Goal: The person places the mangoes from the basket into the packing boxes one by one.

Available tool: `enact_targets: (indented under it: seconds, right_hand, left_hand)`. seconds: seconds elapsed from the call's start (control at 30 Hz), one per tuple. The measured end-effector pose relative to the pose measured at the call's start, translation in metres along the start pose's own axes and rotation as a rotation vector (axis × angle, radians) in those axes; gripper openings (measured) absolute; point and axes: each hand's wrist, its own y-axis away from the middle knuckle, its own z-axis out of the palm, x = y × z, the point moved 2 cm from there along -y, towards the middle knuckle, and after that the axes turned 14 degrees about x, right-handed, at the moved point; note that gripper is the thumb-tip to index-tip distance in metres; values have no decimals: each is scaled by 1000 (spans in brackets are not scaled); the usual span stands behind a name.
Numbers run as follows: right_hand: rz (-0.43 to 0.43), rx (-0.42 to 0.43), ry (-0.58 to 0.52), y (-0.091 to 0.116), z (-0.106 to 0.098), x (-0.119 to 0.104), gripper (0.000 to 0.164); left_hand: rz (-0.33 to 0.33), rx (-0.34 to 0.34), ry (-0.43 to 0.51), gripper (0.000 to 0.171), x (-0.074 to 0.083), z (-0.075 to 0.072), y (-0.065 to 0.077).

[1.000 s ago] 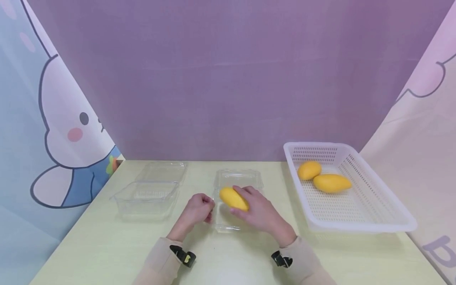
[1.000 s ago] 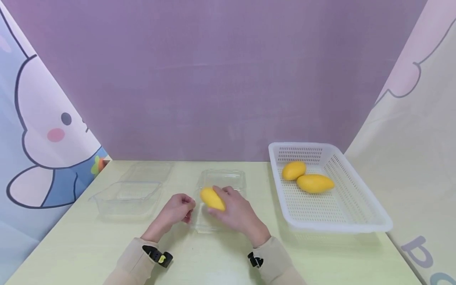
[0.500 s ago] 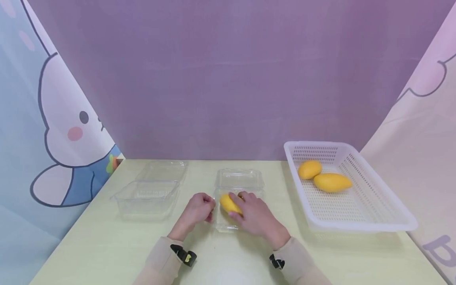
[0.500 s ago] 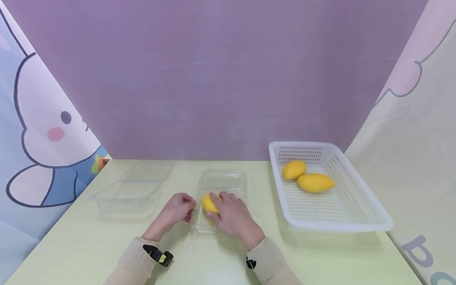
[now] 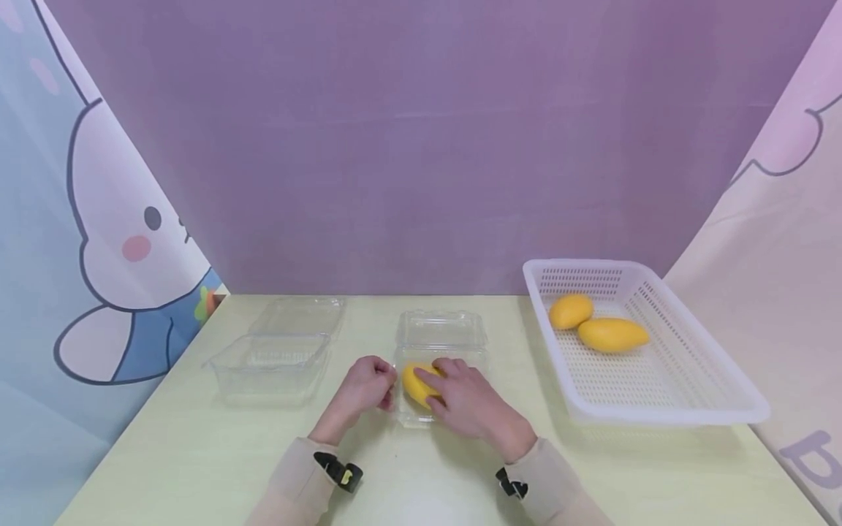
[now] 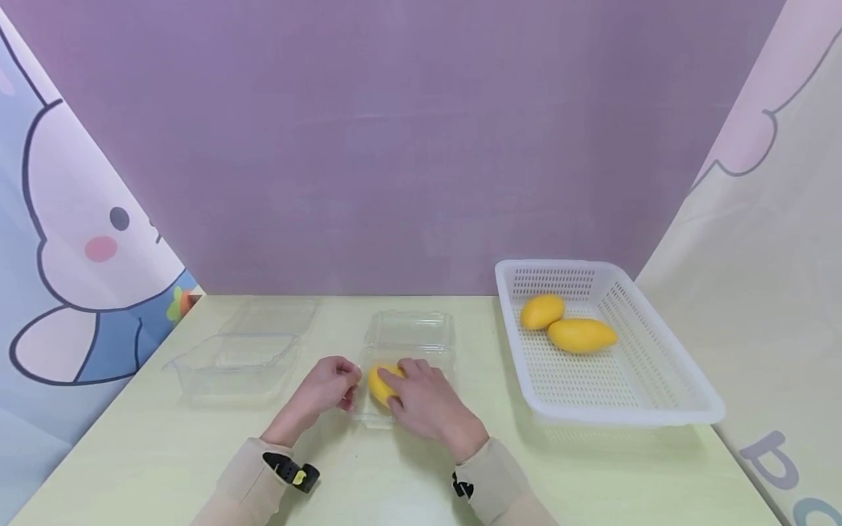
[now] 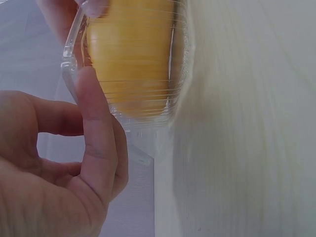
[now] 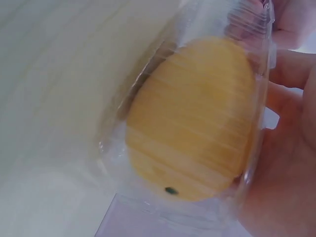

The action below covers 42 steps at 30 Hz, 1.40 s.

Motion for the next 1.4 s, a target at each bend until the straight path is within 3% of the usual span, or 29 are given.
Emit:
enact_targets:
  seconds: [0.47,0.9,1.13,1.4]
  right_hand:
    - [-24,-15,22,-3,-14,-7,42]
    - [-176,-105,375,-12,-31,-18,30]
    - [-167,-211,393,-18,-43,-16,28]
    - [-171,-208,387,-19,-62,-1,31]
  left_hand:
    - [-12,-8,10,16,-1,2,1]
    - [-20,-10,7,18,0,1,0]
    - [-32,-7,-9,17,4,0,1]
    - [-41,-2,-2,16,4,1,1]
